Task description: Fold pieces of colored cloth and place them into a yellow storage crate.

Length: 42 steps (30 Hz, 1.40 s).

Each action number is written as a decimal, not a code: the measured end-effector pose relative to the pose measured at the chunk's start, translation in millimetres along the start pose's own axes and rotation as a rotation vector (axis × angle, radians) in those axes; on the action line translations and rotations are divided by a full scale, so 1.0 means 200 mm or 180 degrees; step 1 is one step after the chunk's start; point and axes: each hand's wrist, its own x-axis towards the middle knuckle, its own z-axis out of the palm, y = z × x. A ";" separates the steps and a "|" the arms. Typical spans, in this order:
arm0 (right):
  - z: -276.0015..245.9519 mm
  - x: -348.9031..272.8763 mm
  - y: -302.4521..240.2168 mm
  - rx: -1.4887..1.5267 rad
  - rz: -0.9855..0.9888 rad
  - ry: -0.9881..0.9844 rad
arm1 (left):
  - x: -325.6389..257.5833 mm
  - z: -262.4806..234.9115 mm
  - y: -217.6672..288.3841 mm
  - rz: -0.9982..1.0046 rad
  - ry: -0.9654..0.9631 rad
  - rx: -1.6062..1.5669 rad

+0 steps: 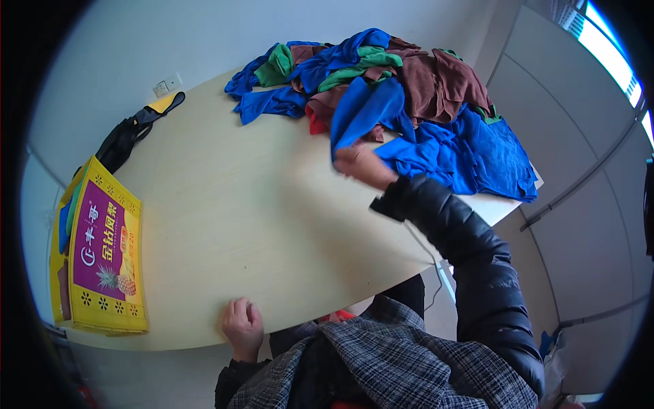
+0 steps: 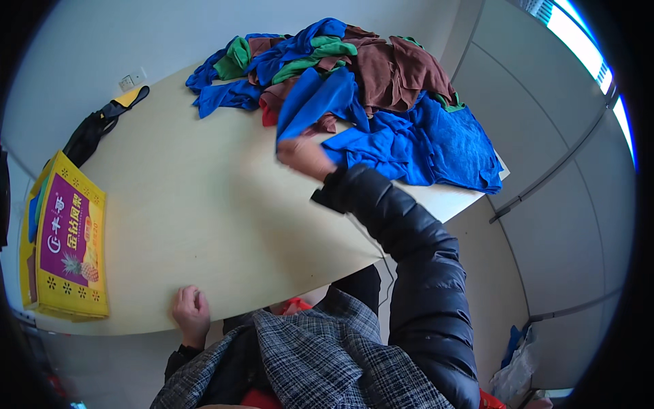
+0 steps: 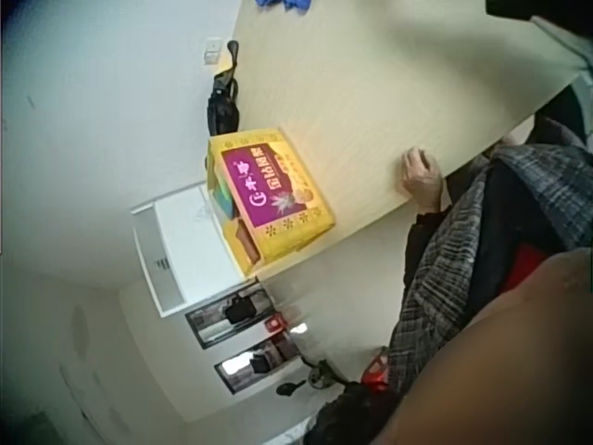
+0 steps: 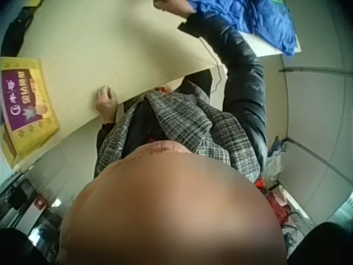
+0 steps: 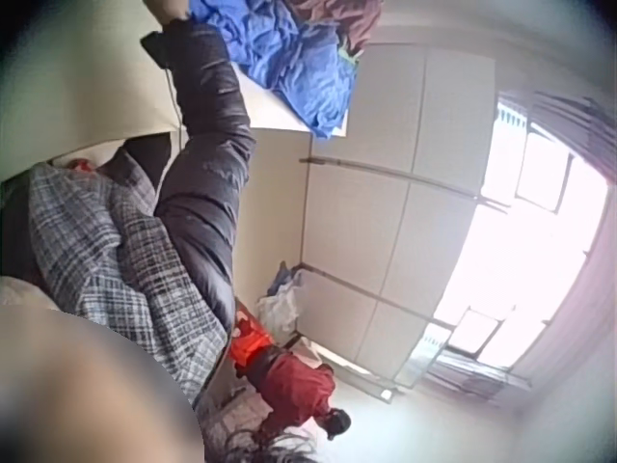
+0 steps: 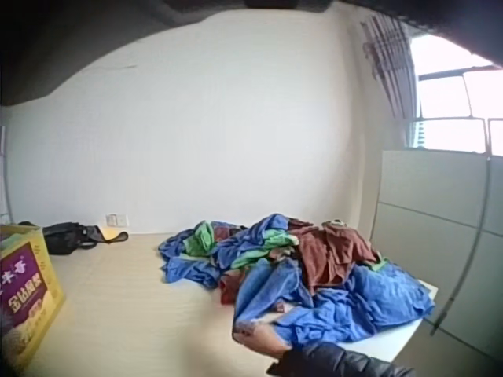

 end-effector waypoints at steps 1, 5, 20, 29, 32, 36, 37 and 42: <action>0.15 -0.10 -0.23 0.0846 0.0428 -0.0225 | -0.02 -0.01 -0.01 -0.0062 -0.0005 -0.0012; 0.47 -0.46 -0.71 0.1113 -0.0381 -0.1038 | -0.01 -0.01 -0.02 0.0266 -0.0025 -0.0028; 0.72 -0.80 -1.17 0.1760 -0.0494 -0.0214 | -0.14 -0.13 0.02 -0.0231 0.0204 -0.1275; 0.27 -0.84 -0.50 -0.1231 -0.0176 0.1179 | -0.05 -0.35 -0.25 0.0306 -0.0313 -0.0150; 0.27 -0.80 -0.49 -0.1759 -0.0329 0.0948 | 0.00 -0.38 -0.33 0.0186 -0.0490 0.0232; 0.29 -0.72 -0.43 -0.1703 -0.0506 0.0936 | 0.40 -0.22 -0.12 0.0639 -0.0326 -0.0114; 0.30 -0.71 -0.43 -0.1701 -0.0531 0.0948 | 0.50 -0.11 -0.09 0.0795 -0.0551 -0.0155; 0.33 -0.76 -0.53 -0.0943 -0.0429 0.0855 | 0.83 0.37 0.00 0.0941 -0.0840 0.0373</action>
